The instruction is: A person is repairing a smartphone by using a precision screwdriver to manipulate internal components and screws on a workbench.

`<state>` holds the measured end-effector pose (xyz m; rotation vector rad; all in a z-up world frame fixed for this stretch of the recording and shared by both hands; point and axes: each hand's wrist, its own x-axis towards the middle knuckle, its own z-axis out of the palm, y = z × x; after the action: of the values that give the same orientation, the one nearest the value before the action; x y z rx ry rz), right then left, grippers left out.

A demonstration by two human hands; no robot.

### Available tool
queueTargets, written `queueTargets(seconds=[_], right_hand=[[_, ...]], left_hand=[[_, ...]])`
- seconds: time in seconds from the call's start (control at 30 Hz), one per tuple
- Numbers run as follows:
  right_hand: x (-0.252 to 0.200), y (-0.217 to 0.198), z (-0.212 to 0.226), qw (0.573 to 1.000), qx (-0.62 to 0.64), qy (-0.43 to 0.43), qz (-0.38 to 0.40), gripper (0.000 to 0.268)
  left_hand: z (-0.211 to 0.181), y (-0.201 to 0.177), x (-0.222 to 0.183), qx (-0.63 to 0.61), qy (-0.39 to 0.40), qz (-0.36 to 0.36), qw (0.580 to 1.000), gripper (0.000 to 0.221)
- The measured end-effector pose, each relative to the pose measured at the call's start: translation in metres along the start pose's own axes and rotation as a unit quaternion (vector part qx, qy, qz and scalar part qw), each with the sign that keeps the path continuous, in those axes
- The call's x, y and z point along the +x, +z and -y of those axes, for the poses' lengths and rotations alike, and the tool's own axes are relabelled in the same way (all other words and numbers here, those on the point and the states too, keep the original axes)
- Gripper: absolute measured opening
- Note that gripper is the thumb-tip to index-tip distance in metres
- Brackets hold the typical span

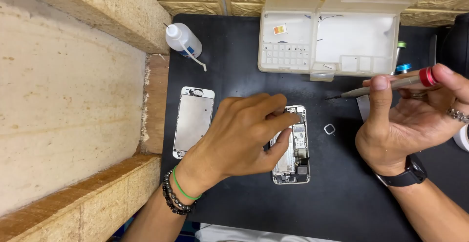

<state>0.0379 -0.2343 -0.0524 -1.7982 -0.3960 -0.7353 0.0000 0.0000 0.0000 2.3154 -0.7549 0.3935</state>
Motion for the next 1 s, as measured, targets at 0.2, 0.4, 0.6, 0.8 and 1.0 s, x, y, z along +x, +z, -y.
queueTargets(seconds=[0.2,0.4,0.6,0.8,1.0], right_hand=[[0.001,0.0,0.0,1.0,-0.004,-0.008,0.007,0.047],[0.004,0.002,0.003,1.0,-0.003,-0.013,0.002,0.046],[0.004,0.0,0.003,1.0,0.0,-0.021,0.006,0.046],[0.004,0.0,-0.004,0.998,0.061,0.008,-0.027,0.045],[0.039,0.0,0.033,0.995,0.063,0.049,0.061,0.03]], left_hand=[[-0.001,-0.002,0.007,-0.012,0.043,0.059,0.997,0.025],[-0.008,-0.002,0.005,-0.041,0.019,0.145,0.988,0.057],[-0.006,0.0,0.006,-0.018,-0.001,0.12,0.993,0.057],[0.0,0.002,0.01,0.049,-0.03,-0.037,0.998,0.016],[-0.002,-0.001,0.012,0.05,-0.057,-0.129,0.989,0.009]])
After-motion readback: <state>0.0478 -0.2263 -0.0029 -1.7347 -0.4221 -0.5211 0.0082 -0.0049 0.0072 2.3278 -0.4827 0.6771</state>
